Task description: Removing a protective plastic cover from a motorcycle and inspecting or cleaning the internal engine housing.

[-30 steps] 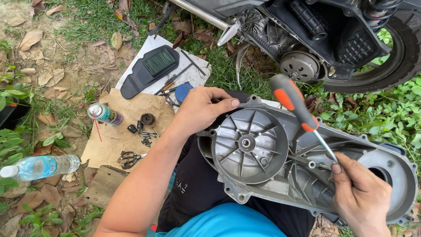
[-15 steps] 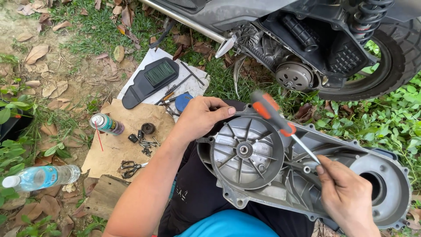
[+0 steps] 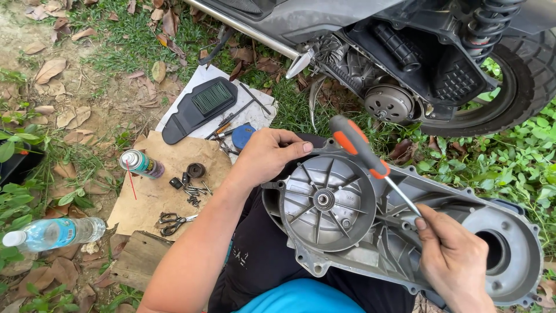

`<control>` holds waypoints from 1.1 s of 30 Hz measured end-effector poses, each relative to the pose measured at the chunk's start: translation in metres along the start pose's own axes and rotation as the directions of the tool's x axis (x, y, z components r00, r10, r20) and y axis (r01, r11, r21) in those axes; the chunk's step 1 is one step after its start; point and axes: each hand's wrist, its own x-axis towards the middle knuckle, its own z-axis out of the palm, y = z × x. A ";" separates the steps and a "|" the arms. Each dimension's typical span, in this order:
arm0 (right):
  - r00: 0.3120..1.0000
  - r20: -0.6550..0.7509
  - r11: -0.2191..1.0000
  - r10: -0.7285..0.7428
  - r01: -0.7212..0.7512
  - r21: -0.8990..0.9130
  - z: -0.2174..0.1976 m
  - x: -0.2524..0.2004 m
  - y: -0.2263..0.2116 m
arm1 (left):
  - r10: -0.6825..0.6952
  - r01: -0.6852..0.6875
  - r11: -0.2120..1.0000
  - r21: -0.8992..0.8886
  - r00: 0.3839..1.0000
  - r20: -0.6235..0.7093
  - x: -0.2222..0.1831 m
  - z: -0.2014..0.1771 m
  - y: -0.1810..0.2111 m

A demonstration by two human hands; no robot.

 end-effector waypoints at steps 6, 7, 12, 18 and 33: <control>1.000 -0.003 1.000 -0.016 0.016 -0.014 -0.003 0.001 -0.003 | -0.020 0.020 0.999 0.036 1.000 -0.014 0.000 0.000 0.001; 0.999 -0.038 1.000 -0.027 0.027 0.007 -0.005 -0.001 0.000 | -0.028 0.029 0.999 0.046 0.999 -0.014 -0.001 0.000 0.002; 1.000 -0.011 1.000 0.013 -0.013 -0.026 -0.011 -0.010 0.010 | -0.037 0.038 0.998 0.048 0.999 -0.019 0.000 0.000 0.003; 1.000 -0.025 1.000 0.010 -0.011 -0.024 -0.013 -0.010 0.009 | -0.046 0.047 0.998 0.033 0.999 -0.013 0.003 0.002 0.001; 0.999 -0.028 1.000 -0.021 0.020 -0.023 -0.010 0.000 0.006 | -0.038 0.038 0.999 0.013 0.999 -0.025 0.004 0.003 -0.002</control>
